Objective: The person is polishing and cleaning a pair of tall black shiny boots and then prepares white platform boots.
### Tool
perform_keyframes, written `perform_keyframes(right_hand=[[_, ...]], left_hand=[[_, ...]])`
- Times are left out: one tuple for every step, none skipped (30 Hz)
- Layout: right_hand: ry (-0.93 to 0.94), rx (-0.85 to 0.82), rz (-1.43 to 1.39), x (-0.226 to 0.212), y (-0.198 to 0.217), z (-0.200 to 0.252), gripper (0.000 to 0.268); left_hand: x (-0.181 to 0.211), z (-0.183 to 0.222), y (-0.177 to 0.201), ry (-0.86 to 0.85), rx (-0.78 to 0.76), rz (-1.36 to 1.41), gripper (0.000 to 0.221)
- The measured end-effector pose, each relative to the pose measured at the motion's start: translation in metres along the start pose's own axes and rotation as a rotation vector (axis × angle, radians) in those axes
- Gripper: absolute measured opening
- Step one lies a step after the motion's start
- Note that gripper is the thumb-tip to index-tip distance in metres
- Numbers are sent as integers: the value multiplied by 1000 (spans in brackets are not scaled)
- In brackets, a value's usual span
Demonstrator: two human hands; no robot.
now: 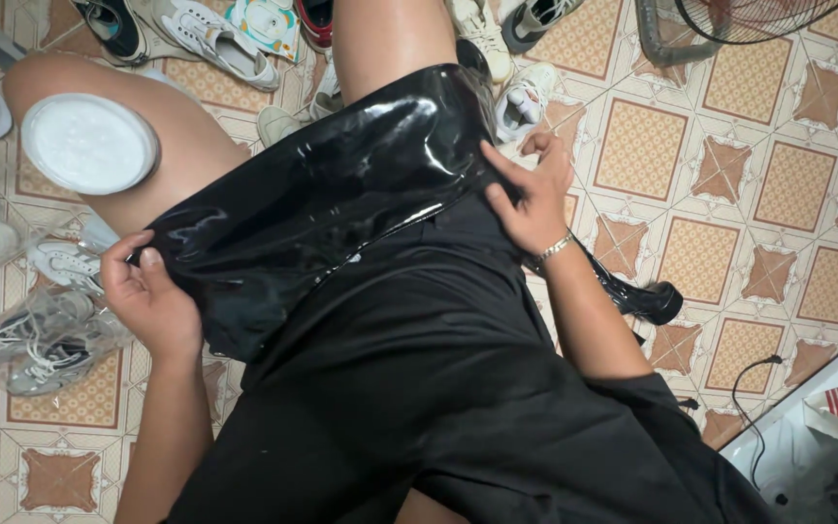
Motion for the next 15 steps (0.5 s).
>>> perform_keyframes(right_hand=[[16,-10,15,-4,-1,-1,63],[32,-20,30,-8,-3,-1,68],[34,-18,32,-15,0,0,68],[68,-64,11,-23,4,1,71],[97,-109,-14,-33,5,4,74],[94,-106,-16,-21,6,3,74],[18,-82,34,-9,7,2,68],[-58,-58,83,4,7,2,63],[-60,-60,82,4,2,2,63],[-25,-38,45,3,-4,3,67],[13,-16,11,2,-8,1,71],[13,-18,13,-12,-3,3,71],[53,-75,-48,-28,1,4,75],[94,-132,-108,-43,6,4,79],[93,-130,-109,-28,4,3,79]], left_hand=[[0,1,0,-3,0,2,16],[-1,2,-1,-6,0,4,16],[0,1,-1,-8,1,7,16],[0,0,-2,4,13,17,17],[1,-2,0,17,19,24,17],[2,-3,0,15,15,24,17],[1,-3,1,13,6,19,17],[0,-4,1,11,-4,13,16],[0,-3,2,13,-6,11,16],[0,-2,3,0,-13,-6,15],[-1,-1,3,-14,-16,-22,14],[-1,0,4,-11,-15,-21,14],[-1,0,5,-10,-11,-25,15],[0,-1,6,-9,-7,-29,15],[1,-2,4,-11,-9,-28,15]])
Point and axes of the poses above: each hand's wrist, its own z-axis away from the middle knuckle, its own y-axis out of the back of the hand, x = y × z, the point moved 1 cm from there along -z, towards the middle knuckle, and after that the axes turned 11 degrees about -y, right-handed, at the moved point
